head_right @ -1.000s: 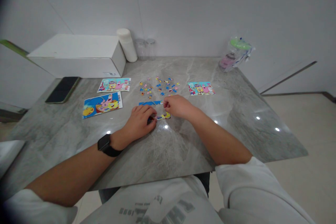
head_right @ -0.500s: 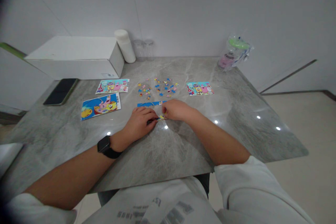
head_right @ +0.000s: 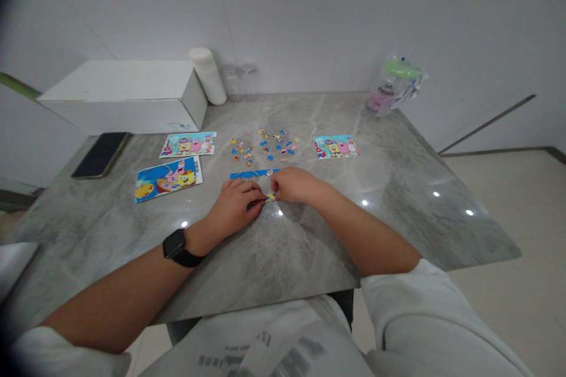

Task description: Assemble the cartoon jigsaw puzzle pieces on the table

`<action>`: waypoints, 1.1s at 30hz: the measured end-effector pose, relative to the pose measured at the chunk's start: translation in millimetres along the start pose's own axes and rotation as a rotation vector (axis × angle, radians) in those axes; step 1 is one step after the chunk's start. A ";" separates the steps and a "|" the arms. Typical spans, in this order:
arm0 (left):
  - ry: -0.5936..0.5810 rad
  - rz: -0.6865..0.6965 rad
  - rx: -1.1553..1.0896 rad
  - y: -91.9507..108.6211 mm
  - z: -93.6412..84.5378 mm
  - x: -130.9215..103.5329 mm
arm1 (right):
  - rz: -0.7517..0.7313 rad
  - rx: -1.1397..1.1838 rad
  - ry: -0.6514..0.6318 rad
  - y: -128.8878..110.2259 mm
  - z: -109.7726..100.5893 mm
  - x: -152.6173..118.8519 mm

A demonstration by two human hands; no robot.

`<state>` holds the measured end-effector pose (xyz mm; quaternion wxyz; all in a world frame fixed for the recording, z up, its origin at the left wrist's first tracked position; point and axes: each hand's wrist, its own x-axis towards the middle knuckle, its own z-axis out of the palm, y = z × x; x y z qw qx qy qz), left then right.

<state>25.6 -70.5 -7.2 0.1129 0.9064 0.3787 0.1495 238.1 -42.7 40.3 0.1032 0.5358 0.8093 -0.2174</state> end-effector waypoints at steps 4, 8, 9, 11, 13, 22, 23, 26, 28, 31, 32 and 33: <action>0.008 -0.019 -0.033 -2.7 0.0 -2.0 | -0.004 0.001 0.005 0.4 -0.4 -0.5; 0.016 -0.089 -0.039 -7.2 -3.8 -9.1 | -0.022 0.034 0.011 2.9 -1.0 -2.9; 0.014 -0.102 -0.031 -8.3 -5.0 -11.2 | -0.027 0.038 0.021 3.6 -0.9 -3.8; 0.008 -0.115 -0.017 -10.4 -7.4 -14.9 | -0.036 0.031 0.038 4.6 -0.2 -5.3; 0.007 -0.118 -0.007 -12.0 -9.5 -17.1 | -0.048 0.020 0.039 4.5 0.9 -6.4; -0.017 -0.105 0.004 -10.1 -14.6 -15.7 | -0.115 0.033 0.057 1.0 5.3 -5.5; -0.018 -0.105 0.006 -9.4 -14.7 -15.4 | -0.125 0.039 0.064 1.0 6.5 -4.8; -0.021 -0.100 0.009 -8.5 -13.8 -14.9 | -0.164 0.053 0.084 0.9 11.5 -2.1; -0.019 -0.095 0.003 -9.2 -12.6 -14.8 | -0.186 0.055 0.092 0.6 14.7 -0.2; -0.012 -0.087 -0.012 -11.2 -10.8 -14.4 | -0.202 0.065 0.097 0.2 18.3 1.8; -0.012 -0.085 -0.015 -11.6 -10.4 -14.3 | -0.202 0.071 0.098 0.0 19.2 2.3; -0.012 -0.084 -0.017 -11.8 -10.1 -14.1 | -0.201 0.076 0.099 -0.1 19.8 2.7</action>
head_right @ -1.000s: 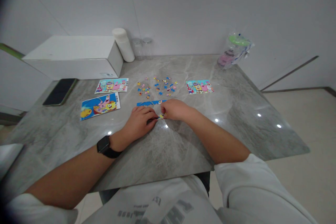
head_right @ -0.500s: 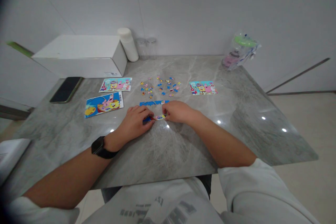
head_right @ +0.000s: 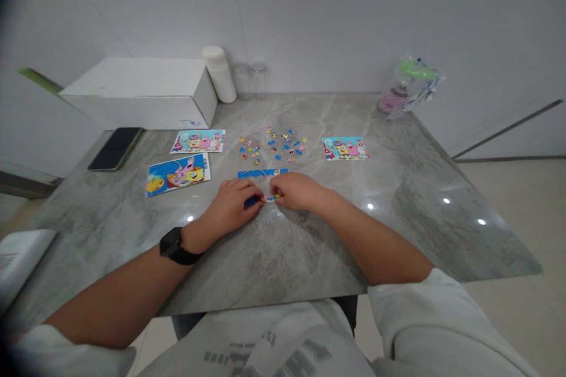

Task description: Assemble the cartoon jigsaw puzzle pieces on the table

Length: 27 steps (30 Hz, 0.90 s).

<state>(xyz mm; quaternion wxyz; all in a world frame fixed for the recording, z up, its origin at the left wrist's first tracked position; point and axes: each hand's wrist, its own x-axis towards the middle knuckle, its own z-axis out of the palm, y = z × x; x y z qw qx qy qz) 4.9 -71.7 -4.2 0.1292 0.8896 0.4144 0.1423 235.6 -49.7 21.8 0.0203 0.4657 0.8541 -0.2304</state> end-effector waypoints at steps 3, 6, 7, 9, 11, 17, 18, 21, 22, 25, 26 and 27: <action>-0.002 0.004 -0.005 0.8 0.4 0.3 | 0.001 0.006 -0.004 -0.4 -0.2 0.3; 0.003 0.002 -0.011 -0.6 -2.7 0.5 | -0.004 0.022 -0.016 0.7 -7.4 -1.3; 0.017 -0.003 -0.015 -2.9 -5.3 0.9 | 0.003 0.030 -0.008 2.0 -11.7 -2.6; 0.074 -0.022 -0.032 -11.1 -13.6 1.9 | 0.031 0.039 0.033 6.5 -22.3 -6.6; 0.151 -0.045 -0.064 -23.5 -25.3 3.1 | 0.063 0.032 0.093 13.1 -33.1 -12.1; 0.127 0.017 -0.080 -61.0 -49.3 3.3 | 0.083 -0.068 0.163 31.4 -39.6 -23.9; 0.091 0.033 -0.061 -64.4 -49.2 3.0 | 0.074 -0.092 0.165 32.9 -36.3 -23.6; -0.017 0.034 0.010 -68.7 -45.0 2.0 | 0.064 -0.146 0.123 33.9 -24.6 -19.7; -0.042 0.025 0.030 -69.1 -43.2 1.7 | 0.064 -0.161 0.101 33.4 -21.2 -17.9; -0.068 0.002 0.048 -70.7 -38.1 0.9 | 0.077 -0.192 0.067 31.1 -14.1 -13.5; -0.067 -0.001 0.045 -72.0 -36.5 0.8 | 0.082 -0.195 0.062 30.3 -12.7 -12.4; -0.065 -0.003 0.041 -73.5 -34.9 0.8 | 0.085 -0.196 0.058 29.8 -11.7 -11.6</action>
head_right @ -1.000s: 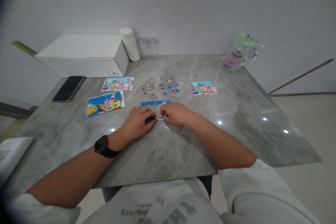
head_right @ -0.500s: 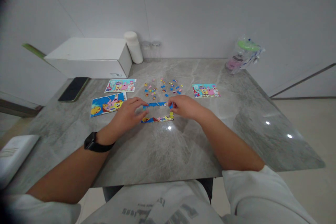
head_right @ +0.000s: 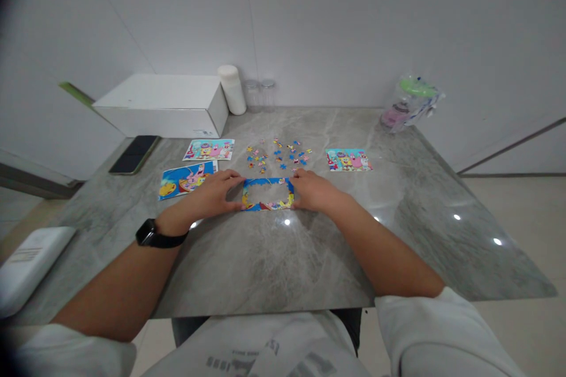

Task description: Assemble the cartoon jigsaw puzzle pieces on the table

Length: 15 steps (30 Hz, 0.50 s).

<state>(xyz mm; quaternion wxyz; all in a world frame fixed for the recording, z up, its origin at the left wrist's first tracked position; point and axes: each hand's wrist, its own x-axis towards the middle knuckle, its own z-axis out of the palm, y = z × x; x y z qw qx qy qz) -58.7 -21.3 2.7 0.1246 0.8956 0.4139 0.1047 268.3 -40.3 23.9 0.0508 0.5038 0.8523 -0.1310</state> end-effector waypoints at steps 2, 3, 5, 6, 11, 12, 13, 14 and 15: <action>-0.003 -0.001 -0.001 -3.3 3.3 0.5 | 0.000 0.002 -0.008 -0.8 1.5 1.0; -0.008 -0.001 0.002 -4.7 4.9 0.8 | -0.002 0.004 -0.010 -0.9 2.2 1.3; -0.016 -0.002 0.015 -6.6 7.2 1.5 | -0.011 0.011 -0.004 -0.2 3.6 1.7; -0.018 -0.001 0.021 -7.0 7.9 1.8 | -0.018 0.014 0.002 0.3 4.2 1.9; -0.015 0.027 0.011 -5.6 8.5 2.8 | -0.052 0.025 0.014 3.2 5.3 2.7; -0.016 0.030 0.010 -5.1 8.3 3.0 | -0.059 0.031 0.014 3.3 4.8 2.9; -0.017 0.031 0.011 -4.5 8.1 3.3 | -0.065 0.036 0.014 3.3 4.2 3.1; -0.019 0.032 0.011 -3.9 7.8 3.5 | -0.068 0.041 0.014 3.1 3.4 3.3; -0.020 0.031 0.011 -3.3 7.5 3.7 | -0.069 0.043 0.013 2.7 2.5 3.4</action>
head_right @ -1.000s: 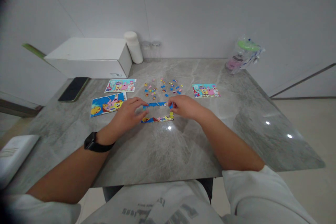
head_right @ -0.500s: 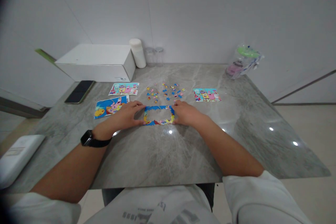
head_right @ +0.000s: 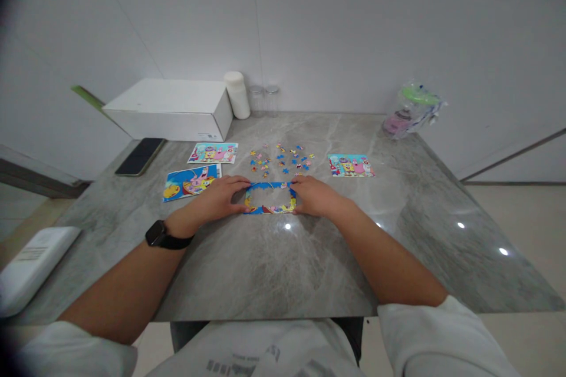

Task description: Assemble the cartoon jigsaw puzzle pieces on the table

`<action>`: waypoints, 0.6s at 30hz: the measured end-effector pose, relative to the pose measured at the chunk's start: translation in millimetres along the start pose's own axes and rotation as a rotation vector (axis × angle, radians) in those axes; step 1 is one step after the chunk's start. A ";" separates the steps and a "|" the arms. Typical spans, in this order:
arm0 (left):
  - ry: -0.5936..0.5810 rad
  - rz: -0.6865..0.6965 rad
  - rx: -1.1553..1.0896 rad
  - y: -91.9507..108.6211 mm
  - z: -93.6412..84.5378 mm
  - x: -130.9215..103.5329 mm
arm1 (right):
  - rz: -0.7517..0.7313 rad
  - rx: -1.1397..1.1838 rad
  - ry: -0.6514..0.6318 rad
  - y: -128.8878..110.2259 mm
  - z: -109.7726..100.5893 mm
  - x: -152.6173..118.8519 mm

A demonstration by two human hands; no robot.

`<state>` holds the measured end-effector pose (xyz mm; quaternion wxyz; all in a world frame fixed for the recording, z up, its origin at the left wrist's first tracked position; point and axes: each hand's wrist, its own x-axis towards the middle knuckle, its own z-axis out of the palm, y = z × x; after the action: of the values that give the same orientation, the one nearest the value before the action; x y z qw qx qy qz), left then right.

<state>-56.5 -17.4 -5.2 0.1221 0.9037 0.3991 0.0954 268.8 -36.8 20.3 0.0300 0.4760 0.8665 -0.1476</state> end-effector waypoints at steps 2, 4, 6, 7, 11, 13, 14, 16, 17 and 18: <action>0.005 -0.003 -0.004 1.4 -0.8 0.4 | 0.002 -0.003 -0.006 -0.9 -1.6 0.1; 0.010 -0.006 -0.011 3.1 -1.8 0.6 | -0.002 -0.011 -0.011 -1.6 -2.4 -0.1; 0.006 -0.010 -0.013 4.9 -2.9 0.7 | -0.010 -0.018 -0.012 -1.7 -2.1 -0.6; 0.001 -0.013 -0.009 5.9 -3.4 0.7 | -0.011 -0.019 -0.013 -1.7 -1.5 -0.9; -0.007 -0.022 0.012 10.0 -5.0 -0.1 | -0.004 -0.033 -0.024 -2.4 1.9 -2.2; -0.002 -0.027 0.016 11.6 -5.5 -0.8 | -0.001 -0.041 -0.028 -4.0 3.0 -3.0; 0.000 -0.029 0.017 12.2 -5.7 -1.2 | -0.001 -0.044 -0.029 -4.9 3.2 -3.5; 0.001 -0.032 0.019 12.7 -5.8 -1.7 | -0.004 -0.047 -0.031 -6.9 2.9 -4.4; 0.000 -0.033 0.021 12.7 -5.8 -1.8 | -0.002 -0.050 -0.033 -7.7 2.6 -4.8; -0.002 -0.033 0.026 12.5 -5.7 -1.9 | 0.001 -0.054 -0.035 -8.3 2.2 -5.1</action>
<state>-50.6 -26.2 3.8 0.1124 0.8986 0.4150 0.0872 264.5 -45.7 21.1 0.0580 0.4725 0.8693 -0.1326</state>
